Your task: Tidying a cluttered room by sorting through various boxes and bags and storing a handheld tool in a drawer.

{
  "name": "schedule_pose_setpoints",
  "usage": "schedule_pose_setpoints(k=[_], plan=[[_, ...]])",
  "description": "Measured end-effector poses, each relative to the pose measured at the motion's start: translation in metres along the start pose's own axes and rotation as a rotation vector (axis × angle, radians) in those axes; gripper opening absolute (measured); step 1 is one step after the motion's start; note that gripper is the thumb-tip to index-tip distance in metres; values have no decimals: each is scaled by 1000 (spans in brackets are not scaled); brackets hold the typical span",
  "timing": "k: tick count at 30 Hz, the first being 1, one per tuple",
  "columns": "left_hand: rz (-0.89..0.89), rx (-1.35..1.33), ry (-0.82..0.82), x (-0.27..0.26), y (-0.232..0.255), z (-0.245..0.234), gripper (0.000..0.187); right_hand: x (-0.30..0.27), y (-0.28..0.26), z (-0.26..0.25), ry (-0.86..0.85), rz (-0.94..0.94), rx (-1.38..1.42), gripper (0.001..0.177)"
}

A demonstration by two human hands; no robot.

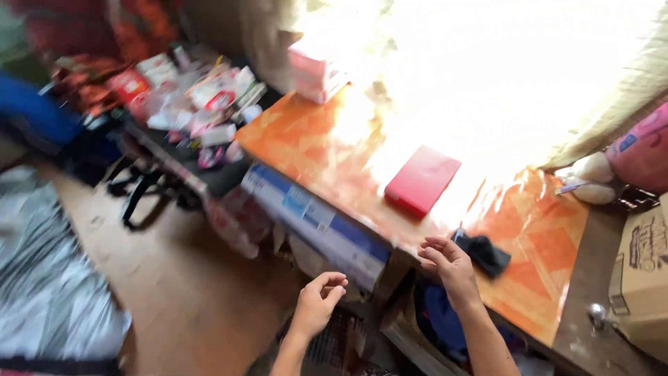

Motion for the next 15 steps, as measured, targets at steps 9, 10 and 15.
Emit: schedule_pose_setpoints(k=[9,10,15], plan=[[124,203,-123,231,30,77,44,106,5,-50,322,22,-146,43],[124,199,-146,245,34,91,44,109,3,-54,346,23,-149,43],[-28,197,-265,287,30,139,52,118,26,-45,336,241,-100,53]])
Point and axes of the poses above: each hand's wrist, its own x-axis towards the middle knuckle, its own z-axis out of the palm, y = z × x, the point moved 10 cm from there along x, towards the middle knuckle, and after that the axes turned 1 degree about -z, right-handed, at the moved point
